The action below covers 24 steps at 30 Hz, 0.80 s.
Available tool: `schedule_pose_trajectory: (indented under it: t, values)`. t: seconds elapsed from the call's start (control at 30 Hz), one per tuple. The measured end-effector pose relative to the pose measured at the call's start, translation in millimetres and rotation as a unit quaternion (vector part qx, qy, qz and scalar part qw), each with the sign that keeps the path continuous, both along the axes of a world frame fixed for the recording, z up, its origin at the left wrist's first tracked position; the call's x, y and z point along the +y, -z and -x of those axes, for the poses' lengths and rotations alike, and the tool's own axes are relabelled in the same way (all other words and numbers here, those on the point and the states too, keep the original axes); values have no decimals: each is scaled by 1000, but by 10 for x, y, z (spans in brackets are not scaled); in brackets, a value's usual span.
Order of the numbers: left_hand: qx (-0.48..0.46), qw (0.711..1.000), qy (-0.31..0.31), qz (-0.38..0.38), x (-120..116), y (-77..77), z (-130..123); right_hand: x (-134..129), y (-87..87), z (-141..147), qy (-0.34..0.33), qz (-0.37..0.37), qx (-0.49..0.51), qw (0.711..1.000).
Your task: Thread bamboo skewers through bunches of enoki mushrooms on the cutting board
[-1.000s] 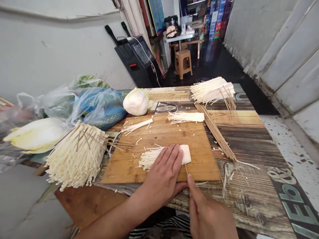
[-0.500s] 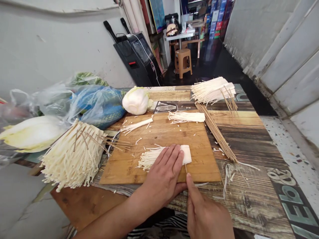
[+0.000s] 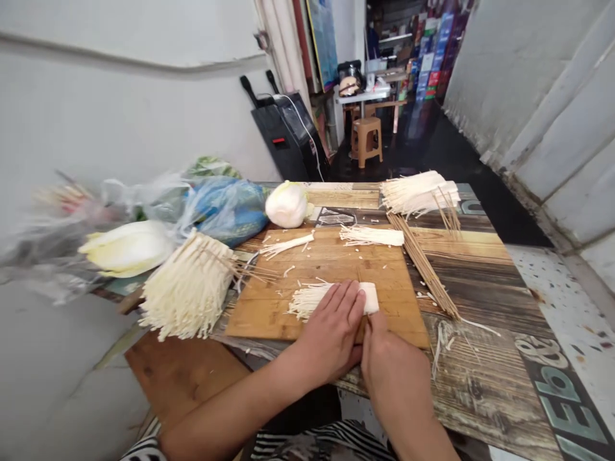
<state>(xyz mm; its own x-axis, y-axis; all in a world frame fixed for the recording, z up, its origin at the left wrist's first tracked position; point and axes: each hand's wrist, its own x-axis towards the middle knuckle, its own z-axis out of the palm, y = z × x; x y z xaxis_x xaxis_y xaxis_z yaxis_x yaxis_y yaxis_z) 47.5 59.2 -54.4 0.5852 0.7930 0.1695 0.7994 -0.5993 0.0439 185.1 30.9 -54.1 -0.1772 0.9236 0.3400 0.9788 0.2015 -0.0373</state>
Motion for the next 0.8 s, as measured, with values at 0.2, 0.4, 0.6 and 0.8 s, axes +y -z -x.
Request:
schedule_pose_trajectory:
  t: [0.2,0.4,0.6,0.8]
  values:
    - [44,994,33,98,169,-560,239,-185,140,-155,-13,-27,78,997]
    - [142,958,-214,130,888,-966,651,-245,193,-217,-23,13,157,987]
    - [185,934,-272,137,1313,-744,659,-313,291,-290,-30,13,202,979]
    - [187,929,-303,97,1297,-727,471,-366,347,-375,-31,-2,205,978]
